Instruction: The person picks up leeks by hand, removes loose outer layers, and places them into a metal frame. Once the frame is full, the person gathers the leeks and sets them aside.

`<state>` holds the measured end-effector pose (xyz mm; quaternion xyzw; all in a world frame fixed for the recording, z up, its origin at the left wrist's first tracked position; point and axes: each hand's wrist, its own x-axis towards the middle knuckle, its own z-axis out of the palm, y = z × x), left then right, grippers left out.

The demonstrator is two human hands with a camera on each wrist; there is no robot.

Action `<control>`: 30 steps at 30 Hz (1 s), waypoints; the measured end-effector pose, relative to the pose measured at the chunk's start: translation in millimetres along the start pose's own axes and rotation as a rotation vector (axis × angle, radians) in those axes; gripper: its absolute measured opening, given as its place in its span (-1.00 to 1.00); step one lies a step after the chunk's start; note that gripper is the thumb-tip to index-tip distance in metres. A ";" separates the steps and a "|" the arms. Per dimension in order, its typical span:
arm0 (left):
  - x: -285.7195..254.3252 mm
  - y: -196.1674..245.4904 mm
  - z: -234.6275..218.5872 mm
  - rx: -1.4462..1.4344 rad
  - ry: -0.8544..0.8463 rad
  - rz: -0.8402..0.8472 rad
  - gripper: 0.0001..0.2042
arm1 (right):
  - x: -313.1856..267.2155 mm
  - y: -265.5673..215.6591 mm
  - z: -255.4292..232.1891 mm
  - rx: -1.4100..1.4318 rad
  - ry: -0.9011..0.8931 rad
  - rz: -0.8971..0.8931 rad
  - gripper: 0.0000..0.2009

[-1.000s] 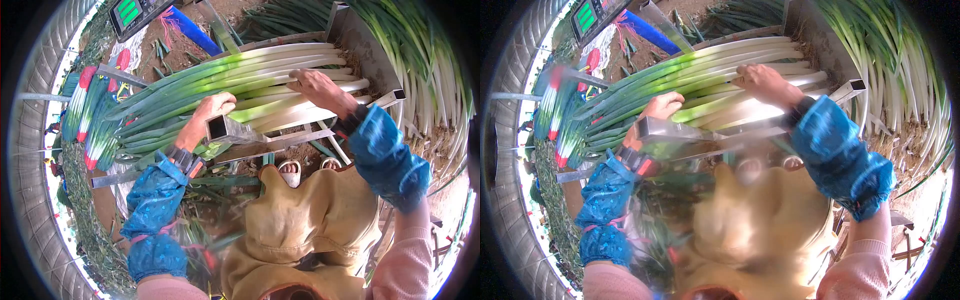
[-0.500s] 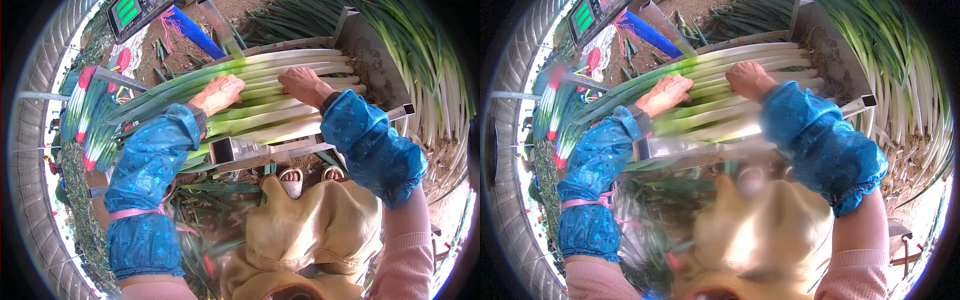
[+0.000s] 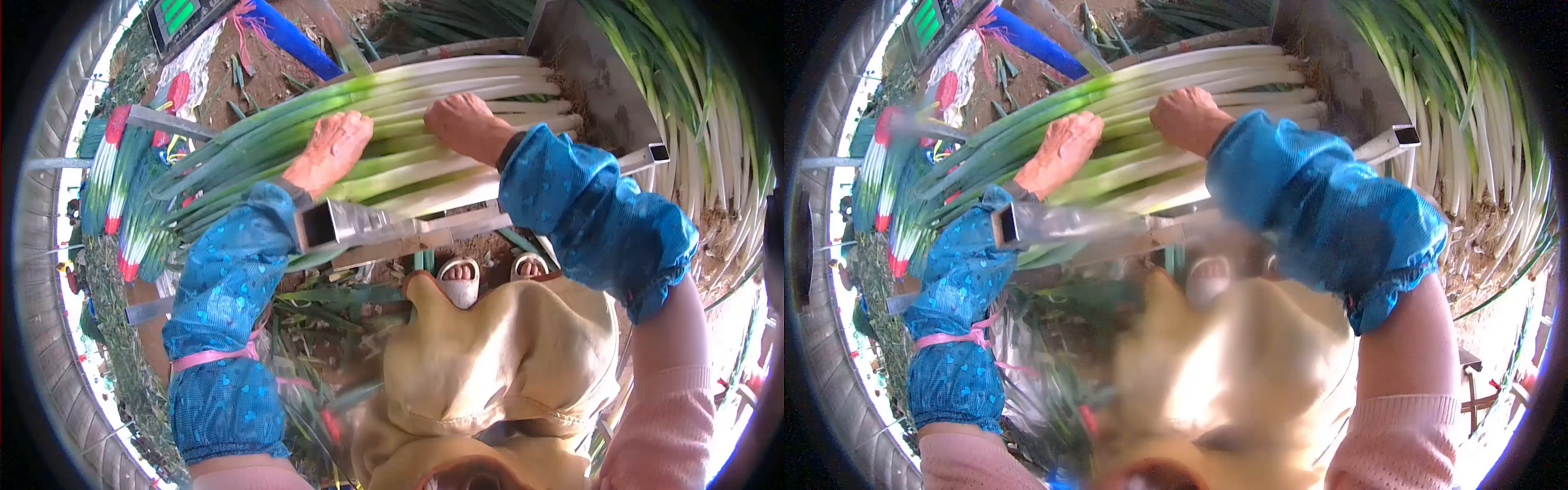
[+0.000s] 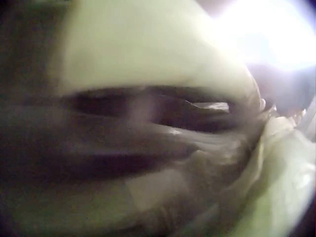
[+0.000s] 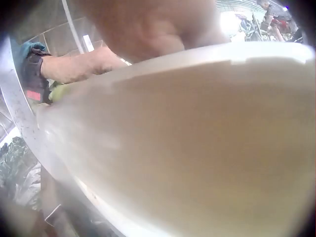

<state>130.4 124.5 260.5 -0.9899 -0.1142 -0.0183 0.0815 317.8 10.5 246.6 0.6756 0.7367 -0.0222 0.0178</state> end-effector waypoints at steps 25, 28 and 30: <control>3.0 -33.5 13.7 -0.316 -0.347 -0.314 -0.74 | -145.8 30.9 -87.2 0.494 0.536 -0.043 -0.76; -20.8 -29.4 -26.1 -0.634 -0.126 -0.356 -0.64 | -240.0 72.4 -105.6 0.428 0.598 0.199 -0.73; -51.2 -21.9 -66.0 -0.799 0.001 -0.432 -0.63 | -298.3 122.5 -76.7 0.285 0.684 0.344 -0.68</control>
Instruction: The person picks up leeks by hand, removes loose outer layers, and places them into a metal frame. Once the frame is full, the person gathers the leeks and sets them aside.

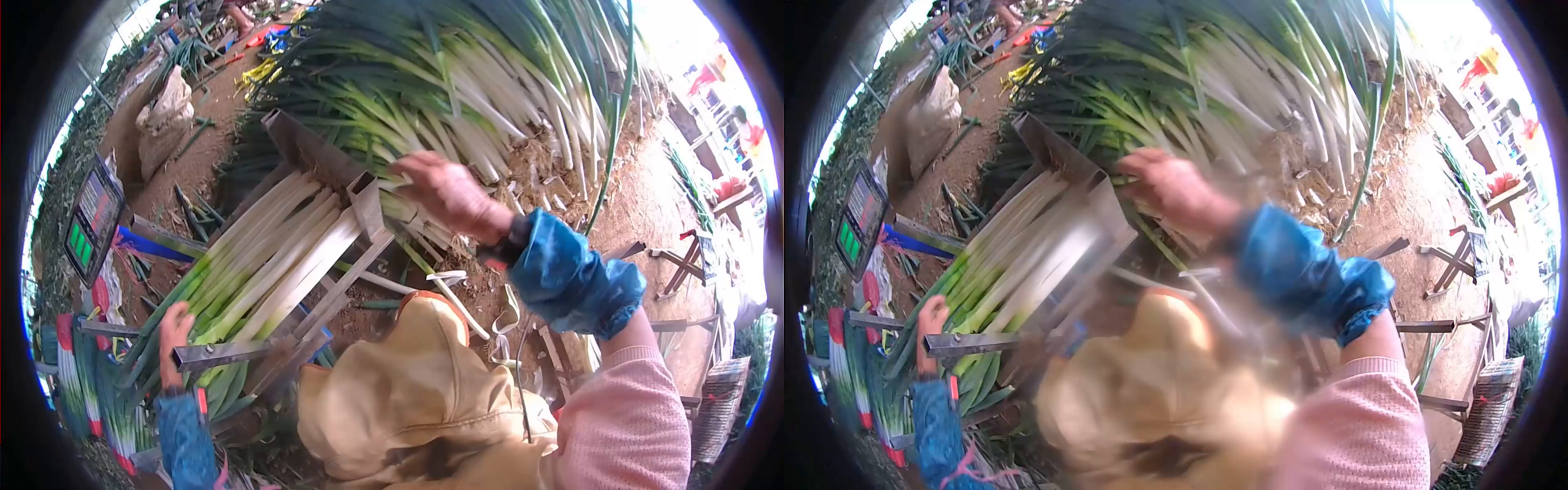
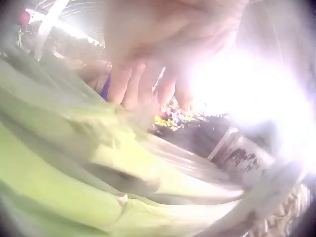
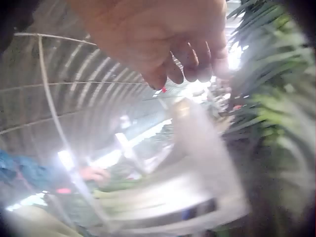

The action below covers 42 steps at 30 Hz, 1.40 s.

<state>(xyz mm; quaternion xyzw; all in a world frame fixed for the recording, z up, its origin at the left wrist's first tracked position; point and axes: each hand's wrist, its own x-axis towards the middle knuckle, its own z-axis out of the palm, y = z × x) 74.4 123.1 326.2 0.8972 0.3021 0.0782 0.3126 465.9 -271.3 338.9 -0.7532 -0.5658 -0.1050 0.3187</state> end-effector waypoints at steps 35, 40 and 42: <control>-189.2 172.7 32.0 0.150 0.134 -0.349 -0.76 | -143.1 269.9 -210.3 -0.400 0.200 1.061 -0.16; -178.5 161.8 41.2 0.117 0.083 -0.384 -0.77 | -150.5 295.6 -192.7 -0.572 0.191 1.029 -0.06; -170.9 183.5 44.5 0.194 0.048 -0.394 -0.78 | -147.9 287.4 -193.2 -0.677 0.212 0.937 -0.05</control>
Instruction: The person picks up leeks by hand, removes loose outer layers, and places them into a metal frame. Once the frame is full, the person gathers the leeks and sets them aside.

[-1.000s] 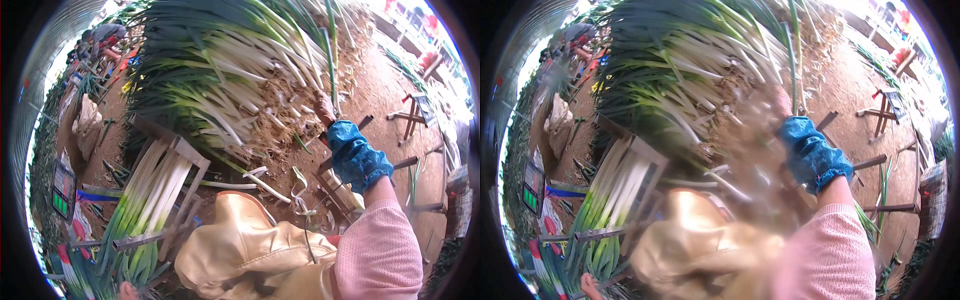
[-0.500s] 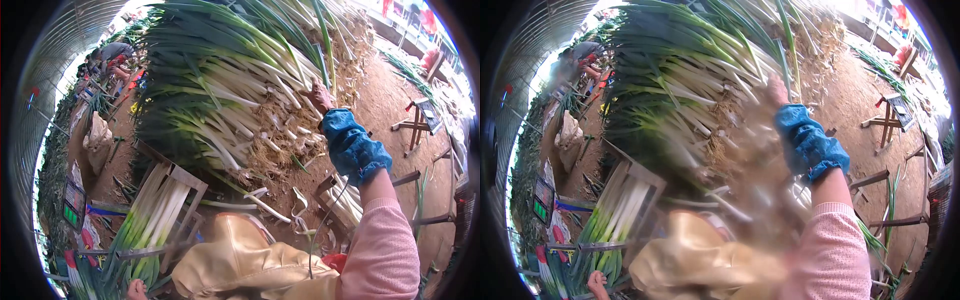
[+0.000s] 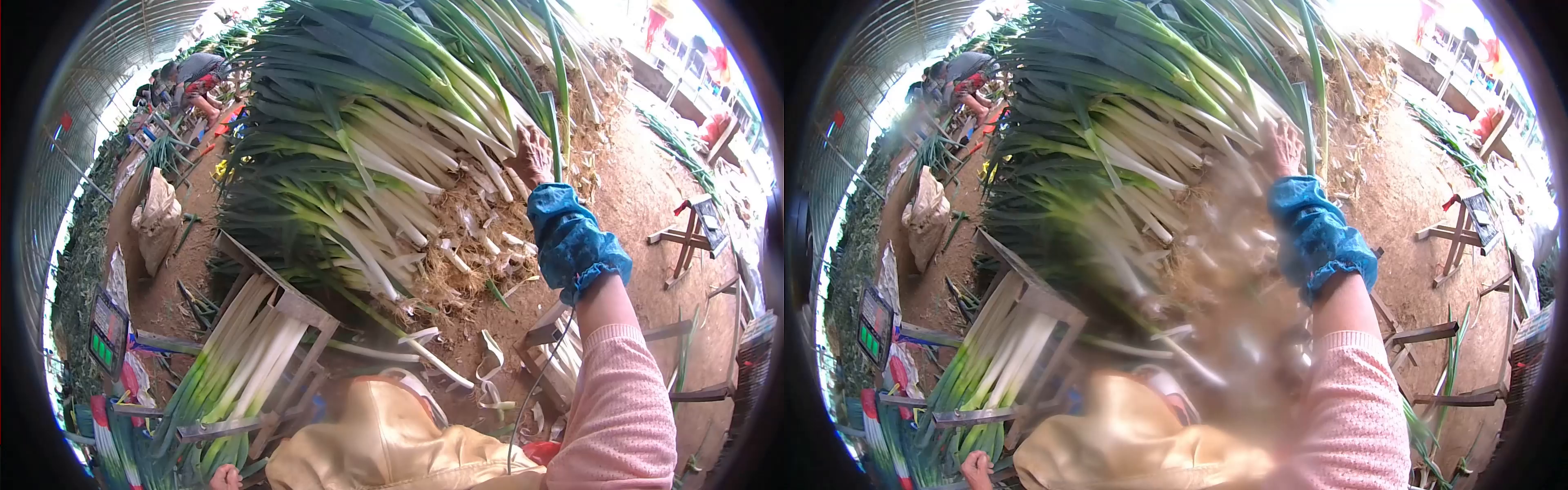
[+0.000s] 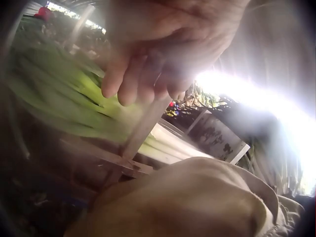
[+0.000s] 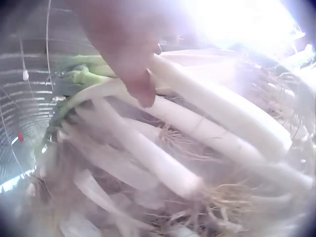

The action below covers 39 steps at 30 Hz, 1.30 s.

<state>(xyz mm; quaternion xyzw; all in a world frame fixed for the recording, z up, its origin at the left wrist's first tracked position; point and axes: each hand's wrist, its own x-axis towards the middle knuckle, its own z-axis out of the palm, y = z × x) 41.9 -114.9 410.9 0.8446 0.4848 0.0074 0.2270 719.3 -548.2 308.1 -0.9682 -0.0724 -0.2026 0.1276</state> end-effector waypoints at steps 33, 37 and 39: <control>23.4 160.2 18.5 -0.592 0.060 0.548 -0.85 | -128.4 -73.5 -122.3 1.379 -0.970 0.169 -0.56; 24.8 257.8 89.4 -0.959 -0.630 0.454 -0.54 | -170.1 -97.7 -193.1 1.305 -1.044 0.196 -0.53; 31.9 289.3 140.7 -1.073 -0.856 0.533 -0.28 | -184.5 -98.6 -213.5 1.311 -1.065 0.112 -0.40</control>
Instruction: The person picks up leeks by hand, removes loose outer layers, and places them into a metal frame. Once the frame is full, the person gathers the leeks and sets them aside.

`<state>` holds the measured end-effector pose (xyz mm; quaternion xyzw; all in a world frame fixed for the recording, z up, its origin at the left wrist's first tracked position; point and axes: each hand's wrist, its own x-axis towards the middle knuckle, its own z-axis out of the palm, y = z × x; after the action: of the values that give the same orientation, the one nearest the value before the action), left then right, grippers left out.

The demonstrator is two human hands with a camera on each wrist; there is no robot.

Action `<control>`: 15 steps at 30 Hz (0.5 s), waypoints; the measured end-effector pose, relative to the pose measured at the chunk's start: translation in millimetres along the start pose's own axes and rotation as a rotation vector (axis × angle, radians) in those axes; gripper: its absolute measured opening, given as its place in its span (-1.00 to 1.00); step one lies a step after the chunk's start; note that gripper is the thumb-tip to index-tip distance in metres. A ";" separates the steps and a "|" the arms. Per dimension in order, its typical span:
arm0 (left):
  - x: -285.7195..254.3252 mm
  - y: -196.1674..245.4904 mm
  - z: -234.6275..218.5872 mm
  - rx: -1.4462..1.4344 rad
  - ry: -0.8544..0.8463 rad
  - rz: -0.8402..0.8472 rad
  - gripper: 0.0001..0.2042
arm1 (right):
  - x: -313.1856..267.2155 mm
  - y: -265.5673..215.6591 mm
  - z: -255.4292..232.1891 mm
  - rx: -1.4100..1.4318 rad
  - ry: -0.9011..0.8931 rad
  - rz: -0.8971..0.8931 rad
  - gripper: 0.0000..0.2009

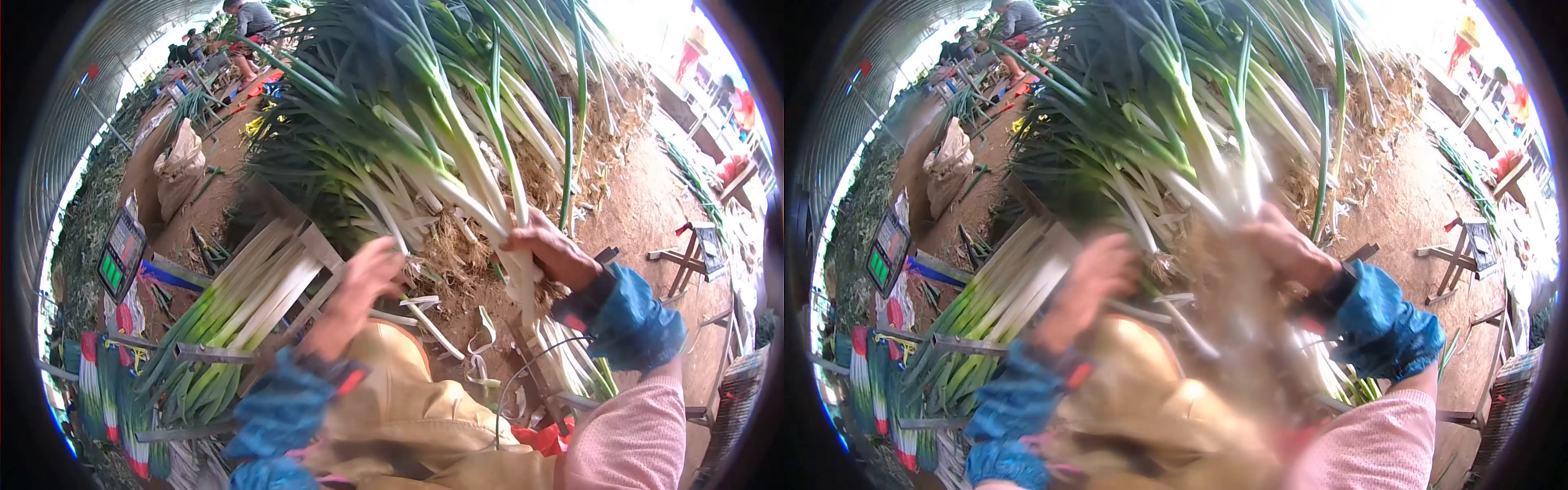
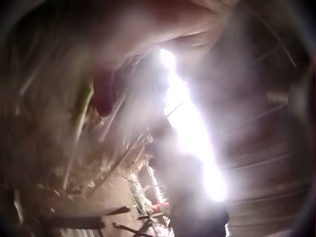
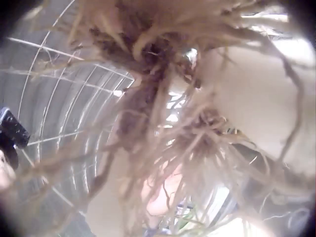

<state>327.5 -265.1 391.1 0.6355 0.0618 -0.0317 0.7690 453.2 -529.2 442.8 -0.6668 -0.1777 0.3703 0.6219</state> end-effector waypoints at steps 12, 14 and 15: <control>86.5 -41.5 85.9 -1.195 -0.038 -0.079 -0.48 | -115.8 -6.9 66.2 -0.296 -0.065 -0.054 -0.11; 71.6 -37.8 97.2 -1.151 0.010 -0.048 -0.48 | -132.7 -12.6 74.7 -0.327 -0.047 -0.016 -0.10; 64.6 -31.9 102.7 -1.148 -0.031 -0.020 -0.49 | -140.2 -19.6 79.6 -0.356 -0.034 0.003 -0.10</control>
<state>393.0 -370.0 370.3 0.1150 0.0638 -0.0098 0.9913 307.7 -568.2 503.7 -0.7604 -0.2498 0.3451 0.4902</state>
